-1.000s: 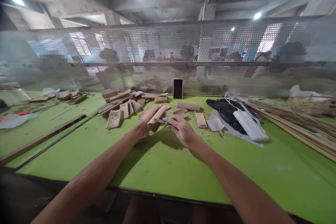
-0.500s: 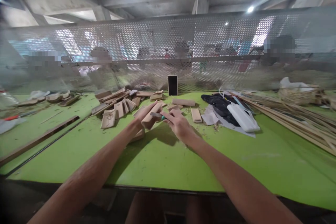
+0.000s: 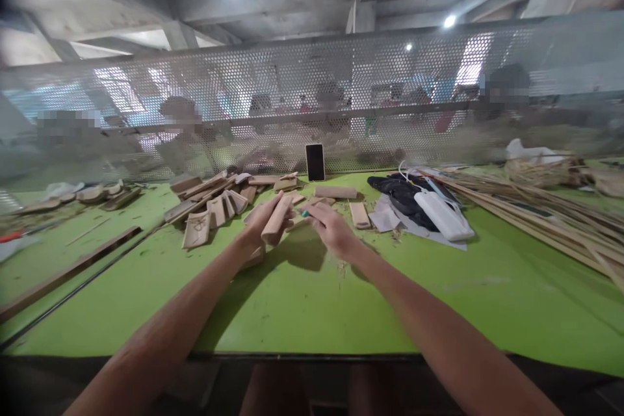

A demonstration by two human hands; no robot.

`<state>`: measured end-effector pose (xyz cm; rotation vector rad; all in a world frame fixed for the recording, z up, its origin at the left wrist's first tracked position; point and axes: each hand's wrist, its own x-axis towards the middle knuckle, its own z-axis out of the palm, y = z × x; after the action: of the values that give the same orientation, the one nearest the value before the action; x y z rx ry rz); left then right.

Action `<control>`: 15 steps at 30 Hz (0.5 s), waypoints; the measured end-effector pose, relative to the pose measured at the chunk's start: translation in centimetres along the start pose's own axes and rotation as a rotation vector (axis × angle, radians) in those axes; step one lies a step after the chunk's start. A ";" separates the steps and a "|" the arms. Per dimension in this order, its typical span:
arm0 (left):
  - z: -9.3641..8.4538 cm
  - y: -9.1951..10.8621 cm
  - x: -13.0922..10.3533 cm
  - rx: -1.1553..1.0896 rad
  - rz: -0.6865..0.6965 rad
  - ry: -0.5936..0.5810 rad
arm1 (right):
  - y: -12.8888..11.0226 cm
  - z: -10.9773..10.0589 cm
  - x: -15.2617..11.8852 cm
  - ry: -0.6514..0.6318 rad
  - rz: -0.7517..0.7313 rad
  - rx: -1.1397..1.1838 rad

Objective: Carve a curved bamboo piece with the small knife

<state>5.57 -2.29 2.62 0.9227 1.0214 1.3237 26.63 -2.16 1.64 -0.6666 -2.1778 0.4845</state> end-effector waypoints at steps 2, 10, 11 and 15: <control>-0.1 0.0 -0.1 -0.006 -0.014 0.027 | -1.0 0.9 -0.3 -0.099 -0.032 0.036; -0.6 -0.1 0.6 -0.055 -0.045 0.060 | -1.2 1.3 -0.6 -0.155 -0.048 0.053; -0.6 -0.2 0.8 -0.069 -0.049 0.064 | -1.2 1.2 -0.6 -0.157 -0.046 0.056; -0.9 -0.3 1.2 -0.095 -0.061 0.096 | -1.1 1.2 -0.6 -0.176 -0.048 0.059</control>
<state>4.76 -1.18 1.93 0.7573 1.0435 1.3641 25.68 -3.54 1.16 -0.5559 -2.3287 0.5985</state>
